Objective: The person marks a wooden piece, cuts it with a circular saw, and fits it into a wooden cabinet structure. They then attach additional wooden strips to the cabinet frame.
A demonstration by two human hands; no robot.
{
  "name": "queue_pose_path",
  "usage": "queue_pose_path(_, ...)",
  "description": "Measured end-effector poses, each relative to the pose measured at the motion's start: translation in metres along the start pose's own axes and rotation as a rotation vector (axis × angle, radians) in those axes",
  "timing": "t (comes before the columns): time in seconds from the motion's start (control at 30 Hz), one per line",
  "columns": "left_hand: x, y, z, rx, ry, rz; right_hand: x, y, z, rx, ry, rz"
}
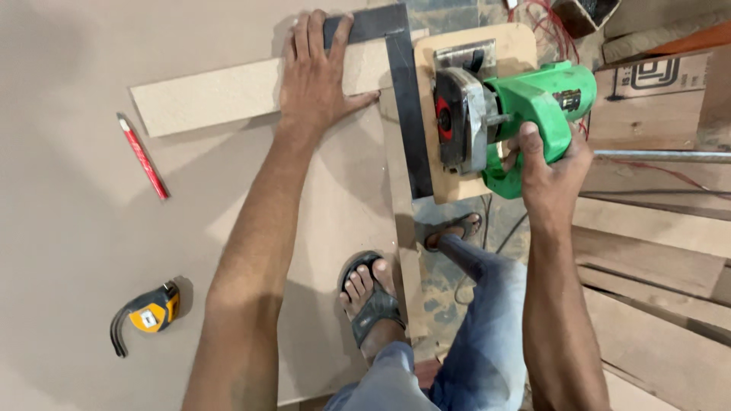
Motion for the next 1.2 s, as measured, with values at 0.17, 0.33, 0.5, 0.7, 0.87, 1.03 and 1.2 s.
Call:
queue_pose_path(0.17, -0.002, 0.002, -0.001, -0.014, 0.032, -0.012, -0.003, -0.001, 0.002, -0.001, -0.025, 0.014)
queue_pose_path(0.33, 0.002, -0.002, -0.005, -0.022, 0.005, -0.001, -0.005, -0.003, 0.000, -0.034, -0.029, 0.018)
queue_pose_path(0.5, -0.002, -0.003, -0.011, -0.029, 0.004, 0.003, -0.008, -0.008, -0.001, 0.037, -0.020, 0.055)
queue_pose_path(0.7, -0.002, -0.004, -0.010, -0.031, -0.015, 0.018, -0.010, -0.011, -0.004, 0.037, -0.008, 0.061)
queue_pose_path(0.87, -0.001, -0.003, -0.008, -0.014, 0.015, 0.009, -0.013, -0.010, -0.005, 0.026, -0.005, 0.077)
queue_pose_path(1.03, -0.001, -0.005, -0.013, -0.006, 0.018, 0.002, -0.014, -0.007, -0.004, 0.045, -0.006, 0.073)
queue_pose_path(1.2, -0.002, -0.006, -0.017, -0.010, 0.003, 0.012, -0.014, -0.007, -0.005, 0.009, -0.020, 0.050)
Point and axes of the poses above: each hand's wrist, its own x-axis away from the middle knuckle, its own z-axis out of the back of the hand, y = z × x, the point moved 6 cm from there along -x, towards the middle knuckle, and after that the axes turned 9 degrees about y, right-handed, at the moved point
